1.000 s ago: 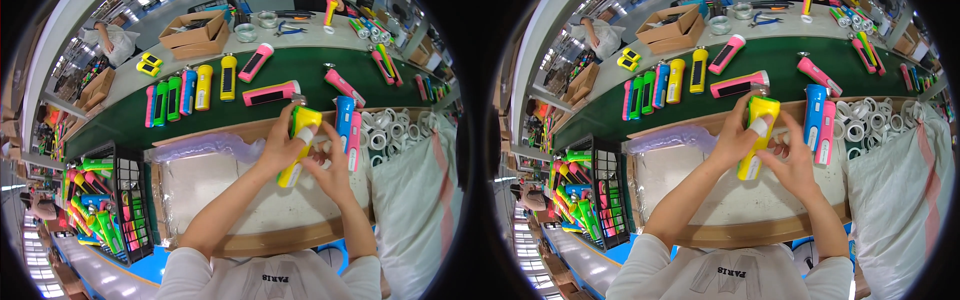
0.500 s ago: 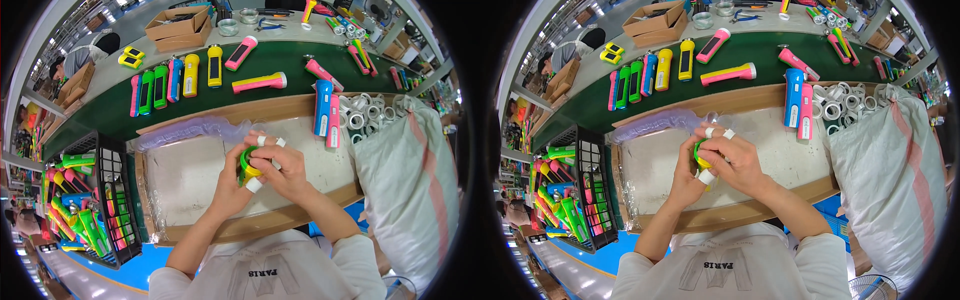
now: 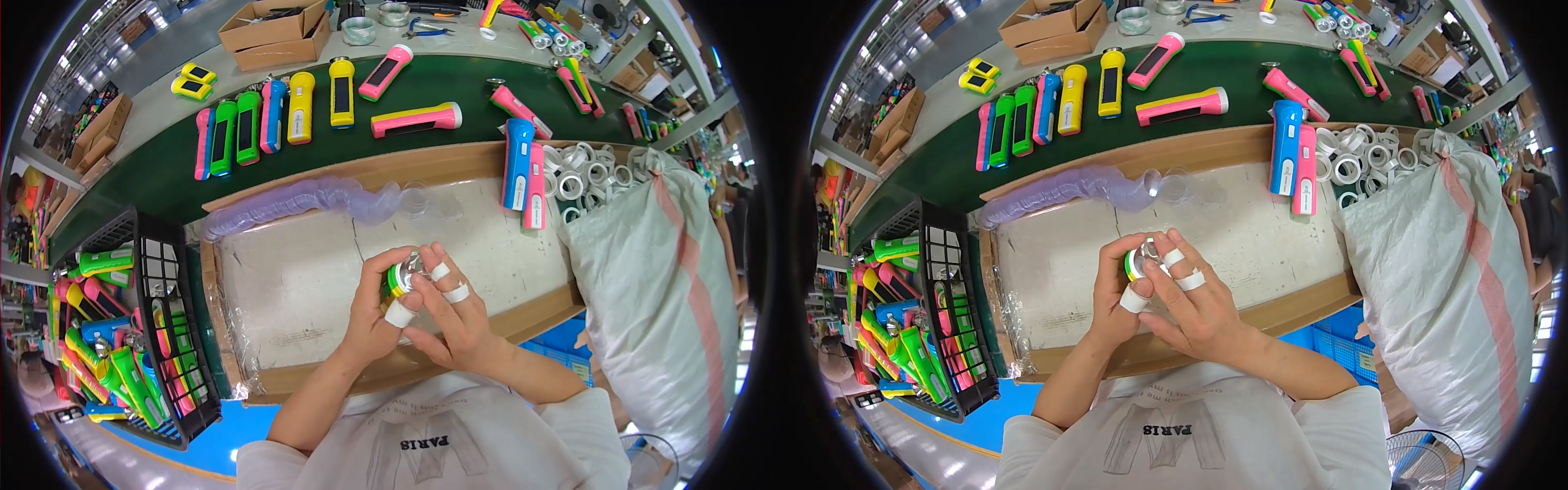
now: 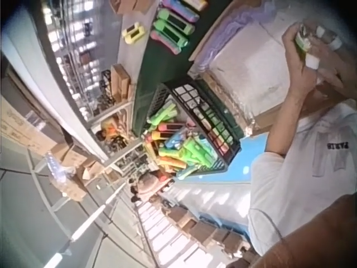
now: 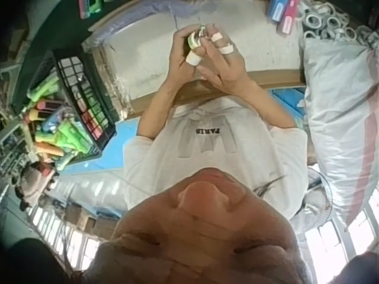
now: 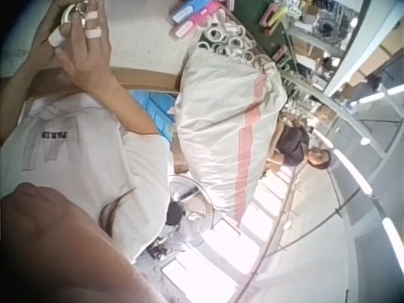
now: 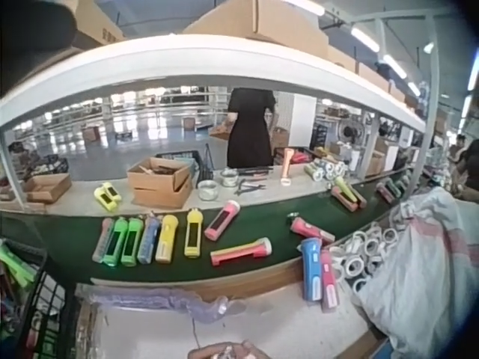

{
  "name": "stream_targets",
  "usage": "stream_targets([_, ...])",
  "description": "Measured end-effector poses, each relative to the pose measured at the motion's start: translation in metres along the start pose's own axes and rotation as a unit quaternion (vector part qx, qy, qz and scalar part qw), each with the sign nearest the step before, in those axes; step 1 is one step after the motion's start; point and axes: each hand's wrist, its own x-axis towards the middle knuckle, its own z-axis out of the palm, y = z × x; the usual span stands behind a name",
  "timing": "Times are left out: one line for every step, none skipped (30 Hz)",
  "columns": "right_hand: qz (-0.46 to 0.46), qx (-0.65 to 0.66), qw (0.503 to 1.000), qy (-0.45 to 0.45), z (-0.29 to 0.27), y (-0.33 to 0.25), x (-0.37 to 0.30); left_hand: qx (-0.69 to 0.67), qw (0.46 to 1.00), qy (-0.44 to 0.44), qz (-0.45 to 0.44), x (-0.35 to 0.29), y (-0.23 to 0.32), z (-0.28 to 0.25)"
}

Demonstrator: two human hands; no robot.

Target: Manually assembling handheld flashlights by attaching the head and lens components on an assembly line.

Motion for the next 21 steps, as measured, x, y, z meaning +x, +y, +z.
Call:
stream_targets([0.011, 0.015, 1.0, -0.013, -0.002, 0.0, 0.003, 0.0, 1.0, 0.011, -0.004, -0.001, 0.0, -0.002])
stream_targets([0.012, 0.014, 1.0, -0.012, -0.006, 0.006, 0.004, -0.001, 1.0, 0.021, -0.007, -0.001, 0.0, -0.002])
stream_targets([0.09, 0.197, 0.976, -0.021, -0.011, 0.016, 0.005, -0.008, 0.999, 0.041, -0.003, 0.0, 0.001, -0.003])
stream_targets([0.164, 0.373, 0.913, -0.03, -0.016, 0.028, 0.007, -0.008, 0.999, 0.04, -0.004, 0.0, 0.0, -0.004])
stream_targets([0.235, 0.367, 0.9, 0.005, -0.016, 0.047, 0.011, -0.036, 0.999, 0.031, -0.001, 0.001, -0.001, -0.006])
stream_targets([0.306, 0.355, 0.882, 0.039, -0.016, 0.071, 0.014, -0.068, 0.997, 0.021, 0.003, 0.002, -0.001, -0.005])
stream_targets([0.291, 0.181, 0.939, -0.005, -0.019, 0.1, 0.014, -0.075, 0.997, 0.015, -0.005, 0.005, 0.001, -0.004])
stream_targets([0.265, 0.003, 0.963, -0.05, -0.019, 0.123, 0.013, -0.076, 0.997, 0.011, -0.006, 0.006, 0.001, -0.004])
stream_targets([0.266, 0.002, 0.963, -0.049, -0.015, 0.134, 0.013, -0.093, 0.996, -0.005, -0.011, 0.007, 0.0, -0.006])
stream_targets([0.232, -0.072, 0.967, -0.078, -0.011, 0.142, 0.012, -0.111, 0.994, -0.021, -0.016, 0.009, -0.002, -0.007])
stream_targets([0.198, -0.144, 0.964, -0.107, -0.008, 0.148, 0.011, -0.111, 0.993, -0.021, -0.019, 0.009, -0.002, -0.007])
stream_targets([0.201, -0.144, 0.963, -0.109, -0.005, 0.155, 0.009, -0.114, 0.993, -0.026, -0.025, 0.009, -0.001, -0.006])
stream_targets([0.185, -0.14, 0.965, -0.12, -0.003, 0.162, 0.008, -0.118, 0.992, -0.031, -0.031, 0.009, 0.0, -0.004])
stream_targets([0.167, -0.136, 0.968, -0.132, -0.001, 0.165, 0.009, -0.118, 0.992, -0.03, -0.033, 0.009, 0.001, -0.003])
stream_targets([0.168, -0.135, 0.967, -0.133, -0.001, 0.166, 0.009, -0.088, 0.995, -0.015, -0.045, 0.009, 0.003, -0.001])
stream_targets([0.183, -0.13, 0.965, -0.132, -0.003, 0.165, 0.008, -0.059, 0.997, -0.001, -0.056, 0.01, 0.004, 0.001])
stream_targets([0.197, -0.124, 0.964, -0.131, -0.004, 0.161, 0.01, -0.059, 0.997, 0.0, -0.057, 0.01, 0.004, 0.001])
stream_targets([0.198, -0.124, 0.963, -0.132, -0.007, 0.156, 0.013, -0.057, 0.997, 0.001, -0.056, 0.01, 0.003, 0.001])
stream_targets([0.242, -0.1, 0.958, -0.115, -0.013, 0.149, 0.017, -0.055, 0.997, 0.001, -0.055, 0.01, 0.003, 0.001])
stream_targets([0.284, -0.076, 0.951, -0.098, -0.02, 0.139, 0.022, -0.056, 0.997, 0.002, -0.055, 0.01, 0.004, 0.001])
stream_targets([0.284, -0.076, 0.951, -0.099, -0.026, 0.131, 0.024, -0.056, 0.997, 0.003, -0.056, 0.01, 0.005, 0.002])
